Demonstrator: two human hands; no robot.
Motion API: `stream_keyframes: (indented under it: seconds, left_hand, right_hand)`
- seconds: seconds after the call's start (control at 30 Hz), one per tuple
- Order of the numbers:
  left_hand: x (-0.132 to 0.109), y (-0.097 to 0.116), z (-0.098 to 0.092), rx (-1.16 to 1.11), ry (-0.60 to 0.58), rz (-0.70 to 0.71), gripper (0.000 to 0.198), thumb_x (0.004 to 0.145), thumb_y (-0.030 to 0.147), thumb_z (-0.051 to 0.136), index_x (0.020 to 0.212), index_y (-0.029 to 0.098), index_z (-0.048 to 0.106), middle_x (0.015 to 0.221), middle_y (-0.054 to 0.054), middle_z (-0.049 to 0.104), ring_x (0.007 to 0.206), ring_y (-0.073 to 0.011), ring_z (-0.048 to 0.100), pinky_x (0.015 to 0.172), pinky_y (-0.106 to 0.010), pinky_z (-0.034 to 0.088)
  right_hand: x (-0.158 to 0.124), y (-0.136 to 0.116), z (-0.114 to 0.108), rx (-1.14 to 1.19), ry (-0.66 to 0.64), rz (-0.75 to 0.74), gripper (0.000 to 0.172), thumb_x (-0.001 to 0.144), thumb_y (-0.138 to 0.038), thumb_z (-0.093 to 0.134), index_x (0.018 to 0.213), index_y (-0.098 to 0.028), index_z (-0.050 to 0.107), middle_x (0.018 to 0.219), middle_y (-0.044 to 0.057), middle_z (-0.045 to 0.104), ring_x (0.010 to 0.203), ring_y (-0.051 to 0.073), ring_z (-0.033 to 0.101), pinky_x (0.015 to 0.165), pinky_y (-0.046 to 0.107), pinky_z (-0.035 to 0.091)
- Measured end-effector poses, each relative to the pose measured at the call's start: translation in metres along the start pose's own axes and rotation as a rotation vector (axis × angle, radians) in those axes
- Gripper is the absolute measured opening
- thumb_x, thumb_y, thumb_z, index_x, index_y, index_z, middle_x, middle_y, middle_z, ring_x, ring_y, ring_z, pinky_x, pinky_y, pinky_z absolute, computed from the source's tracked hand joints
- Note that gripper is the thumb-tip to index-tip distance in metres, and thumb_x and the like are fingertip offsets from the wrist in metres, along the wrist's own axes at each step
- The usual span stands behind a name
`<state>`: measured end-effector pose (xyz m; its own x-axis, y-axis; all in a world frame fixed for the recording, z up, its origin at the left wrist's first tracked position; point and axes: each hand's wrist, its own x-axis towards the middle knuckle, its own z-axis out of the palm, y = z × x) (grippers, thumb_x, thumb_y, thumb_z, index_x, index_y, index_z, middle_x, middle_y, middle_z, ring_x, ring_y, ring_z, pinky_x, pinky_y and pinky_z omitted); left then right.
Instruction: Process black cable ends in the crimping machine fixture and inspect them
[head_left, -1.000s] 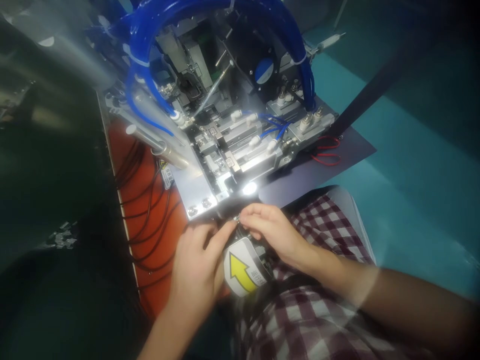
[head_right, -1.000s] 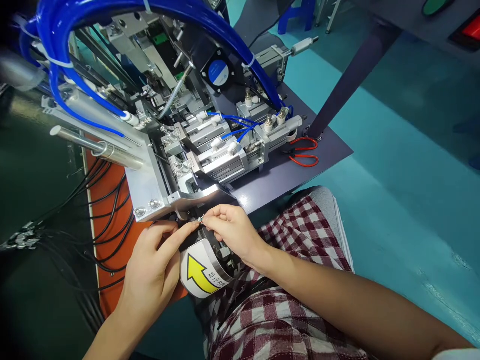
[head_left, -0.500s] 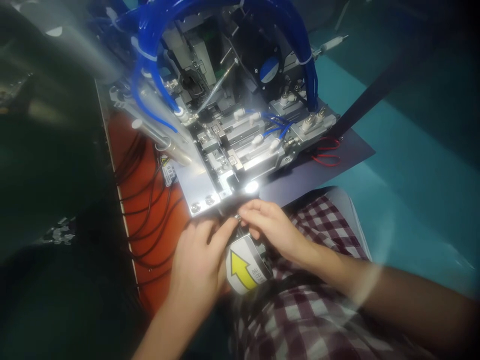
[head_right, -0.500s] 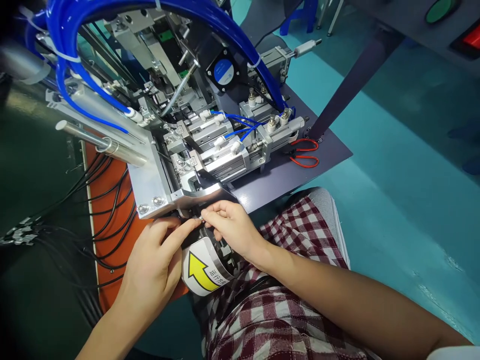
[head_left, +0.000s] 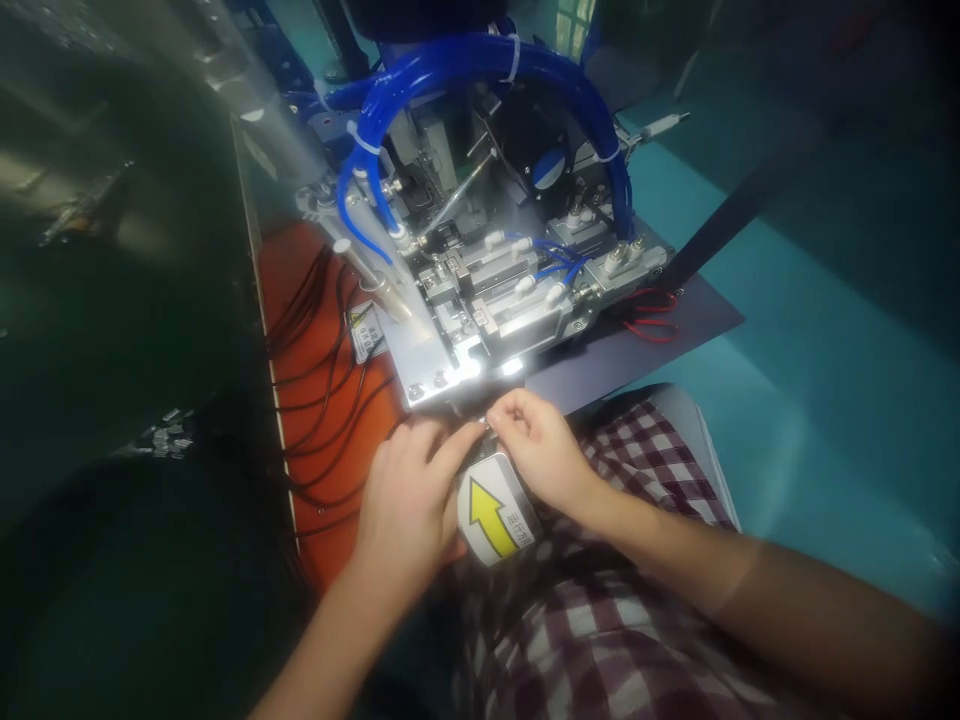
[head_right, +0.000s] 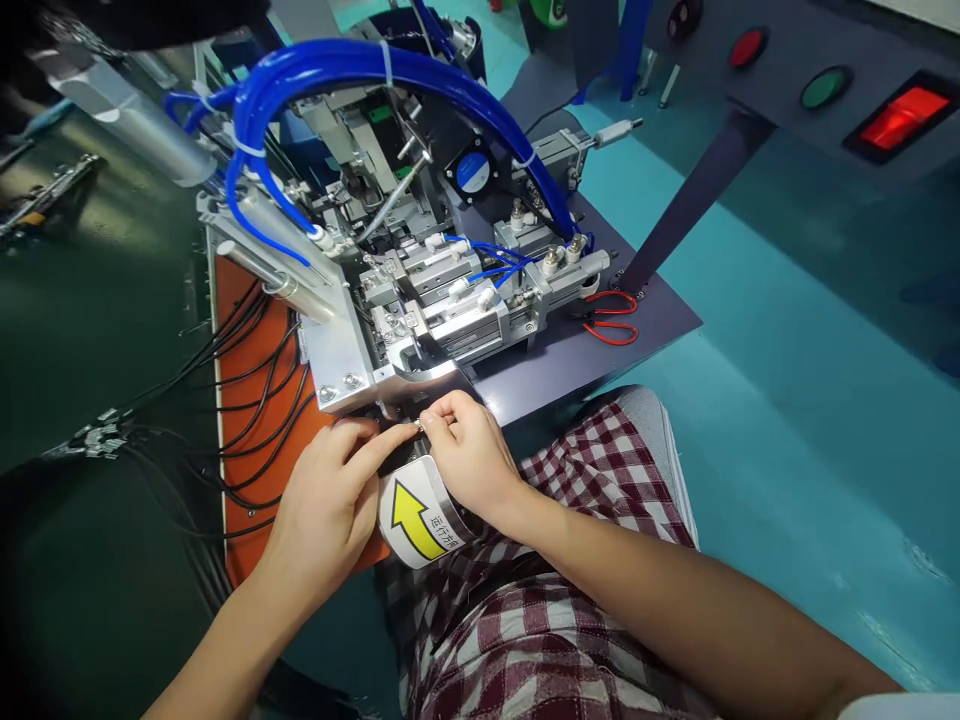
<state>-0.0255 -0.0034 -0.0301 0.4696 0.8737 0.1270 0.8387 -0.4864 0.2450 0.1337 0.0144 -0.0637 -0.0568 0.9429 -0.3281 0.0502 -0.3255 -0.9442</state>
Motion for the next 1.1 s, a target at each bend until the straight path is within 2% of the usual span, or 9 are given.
stream_keyframes:
  seconds: [0.17, 0.33, 0.5, 0.77, 0.9, 1.0, 1.1]
  left_hand:
    - [0.001, 0.002, -0.002, -0.006, -0.020, -0.043, 0.039, 0.088, 0.011, 0.037, 0.117, 0.020, 0.061, 0.089, -0.007, 0.056, 0.082, -0.0206, 0.051, 0.068, -0.033, 0.045]
    - [-0.010, -0.010, -0.002, -0.226, 0.092, -0.014, 0.036, 0.091, 0.009, 0.039, 0.121, 0.022, 0.055, 0.105, -0.007, 0.059, 0.098, -0.0185, 0.055, 0.084, -0.033, 0.048]
    - [-0.010, -0.015, 0.004, -0.211, 0.135, 0.009, 0.030, 0.091, 0.009, 0.042, 0.112, 0.021, 0.060, 0.101, -0.006, 0.059, 0.094, -0.0180, 0.055, 0.080, -0.032, 0.050]
    - [-0.008, -0.017, 0.005, -0.123, 0.132, 0.104, 0.033, 0.091, 0.009, 0.041, 0.116, 0.018, 0.061, 0.098, -0.007, 0.057, 0.089, -0.0178, 0.054, 0.077, -0.030, 0.048]
    - [-0.006, -0.015, 0.005, -0.081, 0.068, 0.067, 0.034, 0.092, 0.010, 0.039, 0.117, 0.019, 0.060, 0.100, -0.008, 0.059, 0.090, -0.0193, 0.054, 0.076, -0.033, 0.048]
    - [-0.007, -0.017, 0.006, -0.112, 0.099, 0.057, 0.033, 0.092, 0.010, 0.039, 0.115, 0.020, 0.061, 0.098, -0.008, 0.058, 0.092, -0.0198, 0.054, 0.077, -0.034, 0.048]
    - [-0.014, -0.022, 0.007, -0.197, 0.141, 0.041, 0.031, 0.091, 0.009, 0.043, 0.115, 0.020, 0.060, 0.100, -0.007, 0.059, 0.094, -0.0180, 0.055, 0.081, -0.032, 0.049]
  right_hand:
    - [0.001, -0.007, -0.003, 0.109, -0.066, 0.091, 0.022, 0.084, -0.035, 0.055, 0.069, -0.020, 0.049, 0.054, -0.006, 0.046, 0.049, 0.010, 0.045, 0.051, 0.025, 0.037]
    - [0.004, -0.014, -0.011, 0.177, -0.177, 0.108, 0.024, 0.079, -0.037, 0.062, 0.068, -0.017, 0.053, 0.053, -0.006, 0.051, 0.049, 0.009, 0.047, 0.053, 0.024, 0.037]
    - [0.005, -0.011, -0.008, 0.221, -0.145, 0.143, 0.026, 0.079, -0.037, 0.061, 0.065, -0.017, 0.052, 0.051, -0.006, 0.051, 0.048, 0.009, 0.046, 0.053, 0.024, 0.037]
    - [0.004, -0.006, -0.007, 0.061, -0.108, 0.053, 0.025, 0.085, -0.036, 0.056, 0.068, -0.019, 0.050, 0.055, -0.004, 0.055, 0.051, 0.011, 0.048, 0.054, 0.026, 0.037]
    - [0.006, -0.012, -0.010, 0.118, -0.171, 0.147, 0.024, 0.086, -0.032, 0.056, 0.068, -0.017, 0.051, 0.052, -0.005, 0.052, 0.048, 0.009, 0.045, 0.054, 0.025, 0.035]
    - [0.006, -0.016, -0.011, 0.146, -0.192, 0.194, 0.023, 0.087, -0.030, 0.056, 0.068, -0.017, 0.051, 0.051, -0.007, 0.051, 0.048, 0.008, 0.044, 0.054, 0.023, 0.035]
    - [0.005, -0.016, -0.012, 0.124, -0.186, 0.168, 0.022, 0.087, -0.029, 0.056, 0.069, -0.017, 0.051, 0.052, -0.006, 0.052, 0.050, 0.008, 0.046, 0.056, 0.023, 0.036]
